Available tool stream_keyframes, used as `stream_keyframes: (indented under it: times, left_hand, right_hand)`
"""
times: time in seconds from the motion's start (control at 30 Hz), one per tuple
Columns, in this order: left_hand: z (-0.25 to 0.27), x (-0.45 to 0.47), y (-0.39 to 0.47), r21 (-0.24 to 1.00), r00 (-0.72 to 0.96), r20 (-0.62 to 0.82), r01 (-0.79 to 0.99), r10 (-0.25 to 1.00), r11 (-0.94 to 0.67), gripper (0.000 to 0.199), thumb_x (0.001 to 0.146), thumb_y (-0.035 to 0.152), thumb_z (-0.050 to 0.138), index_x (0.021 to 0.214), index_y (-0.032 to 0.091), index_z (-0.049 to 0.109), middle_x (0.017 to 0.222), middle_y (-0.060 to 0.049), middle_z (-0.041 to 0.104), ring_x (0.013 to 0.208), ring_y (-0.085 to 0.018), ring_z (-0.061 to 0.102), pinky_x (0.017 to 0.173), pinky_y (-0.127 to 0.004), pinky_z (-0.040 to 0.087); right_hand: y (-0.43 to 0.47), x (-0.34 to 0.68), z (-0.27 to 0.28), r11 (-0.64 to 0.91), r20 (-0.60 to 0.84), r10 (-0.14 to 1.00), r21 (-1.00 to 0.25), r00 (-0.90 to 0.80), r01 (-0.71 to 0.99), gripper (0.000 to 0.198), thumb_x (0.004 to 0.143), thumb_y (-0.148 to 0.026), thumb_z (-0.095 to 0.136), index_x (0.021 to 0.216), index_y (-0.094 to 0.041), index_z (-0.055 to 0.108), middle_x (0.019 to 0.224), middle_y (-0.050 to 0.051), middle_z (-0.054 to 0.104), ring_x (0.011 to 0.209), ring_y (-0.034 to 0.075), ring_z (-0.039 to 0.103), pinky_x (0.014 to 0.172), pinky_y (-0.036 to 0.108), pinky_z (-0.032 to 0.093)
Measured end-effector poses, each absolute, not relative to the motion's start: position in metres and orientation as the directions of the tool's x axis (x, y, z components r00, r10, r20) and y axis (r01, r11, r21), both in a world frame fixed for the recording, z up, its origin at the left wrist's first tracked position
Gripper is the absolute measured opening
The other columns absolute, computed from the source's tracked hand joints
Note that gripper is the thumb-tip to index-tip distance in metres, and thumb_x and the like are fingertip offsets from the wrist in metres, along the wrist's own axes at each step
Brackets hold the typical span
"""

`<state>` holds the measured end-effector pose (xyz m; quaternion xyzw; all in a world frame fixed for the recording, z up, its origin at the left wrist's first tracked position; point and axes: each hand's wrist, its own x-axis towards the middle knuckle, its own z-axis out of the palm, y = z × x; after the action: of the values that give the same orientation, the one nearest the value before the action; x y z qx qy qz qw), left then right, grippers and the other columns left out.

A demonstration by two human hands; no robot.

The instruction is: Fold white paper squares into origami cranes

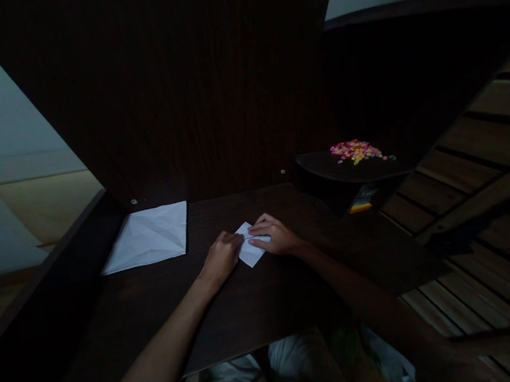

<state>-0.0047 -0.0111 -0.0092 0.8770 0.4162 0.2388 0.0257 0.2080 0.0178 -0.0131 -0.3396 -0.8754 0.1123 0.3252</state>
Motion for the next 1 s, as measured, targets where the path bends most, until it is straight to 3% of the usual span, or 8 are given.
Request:
stream_keyframes:
  times: [0.13, 0.27, 0.47, 0.63, 0.83, 1.0]
  left_hand:
    - [-0.010, -0.006, -0.010, 0.263, 0.524, 0.377, 0.731, 0.764, -0.630, 0.025, 0.084, 0.005, 0.051, 0.099, 0.017, 0.066, 0.093, -0.008, 0.070, 0.084, -0.021, 0.060, 0.078, -0.033, 0.052]
    - [-0.013, -0.006, -0.009, 0.278, 0.529, 0.408, 0.704, 0.744, -0.653, 0.024, 0.083, 0.008, 0.052, 0.100, 0.016, 0.067, 0.106, -0.010, 0.067, 0.092, -0.022, 0.060, 0.085, -0.035, 0.051]
    - [-0.003, -0.003, -0.015, 0.431, 0.535, 0.399, 0.608, 0.745, -0.667, 0.019, 0.086, 0.022, 0.055, 0.096, 0.015, 0.069, 0.098, -0.008, 0.067, 0.092, -0.020, 0.061, 0.089, -0.034, 0.049]
    - [0.005, -0.004, -0.017, 0.459, 0.568, 0.352, 0.588, 0.744, -0.666, 0.022, 0.089, 0.025, 0.050, 0.093, 0.017, 0.070, 0.094, -0.007, 0.068, 0.091, -0.020, 0.059, 0.088, -0.035, 0.048]
    - [0.004, -0.005, -0.016, 0.440, 0.611, 0.331, 0.574, 0.719, -0.690, 0.022, 0.089, 0.023, 0.049, 0.090, 0.020, 0.070, 0.087, -0.005, 0.067, 0.087, -0.020, 0.058, 0.085, -0.036, 0.048]
    - [-0.002, -0.006, -0.015, 0.373, 0.612, 0.370, 0.590, 0.698, -0.716, 0.024, 0.090, 0.027, 0.050, 0.103, 0.019, 0.068, 0.109, -0.008, 0.066, 0.104, -0.022, 0.056, 0.094, -0.040, 0.044]
  right_hand:
    - [0.022, 0.210, -0.020, 0.766, 0.458, 0.641, -0.335, -0.615, 0.549, 0.032, 0.082, -0.033, 0.066, 0.110, -0.019, 0.070, 0.113, 0.007, 0.069, 0.105, 0.024, 0.053, 0.091, 0.041, 0.046]
    - [0.025, 0.213, -0.021, 0.740, 0.398, 0.671, -0.301, -0.626, 0.602, 0.030, 0.086, -0.032, 0.062, 0.113, -0.023, 0.068, 0.120, 0.004, 0.066, 0.110, 0.025, 0.050, 0.092, 0.044, 0.043]
    - [0.024, 0.213, -0.014, 0.681, 0.375, 0.722, -0.232, -0.582, 0.695, 0.024, 0.086, -0.028, 0.061, 0.108, -0.028, 0.070, 0.125, 0.005, 0.063, 0.109, 0.026, 0.047, 0.088, 0.044, 0.043]
    - [0.025, 0.211, -0.017, 0.707, 0.433, 0.691, -0.233, -0.579, 0.668, 0.021, 0.086, -0.020, 0.061, 0.101, -0.027, 0.074, 0.110, 0.008, 0.066, 0.095, 0.022, 0.050, 0.081, 0.037, 0.046]
    - [0.026, 0.208, -0.025, 0.728, 0.482, 0.674, -0.305, -0.559, 0.614, 0.017, 0.087, -0.019, 0.059, 0.092, -0.021, 0.075, 0.088, 0.006, 0.058, 0.080, 0.016, 0.054, 0.071, 0.028, 0.048]
    - [0.025, 0.209, -0.025, 0.731, 0.466, 0.681, -0.386, -0.565, 0.563, 0.022, 0.086, -0.012, 0.055, 0.098, -0.016, 0.073, 0.085, 0.006, 0.059, 0.077, 0.014, 0.057, 0.071, 0.026, 0.048]
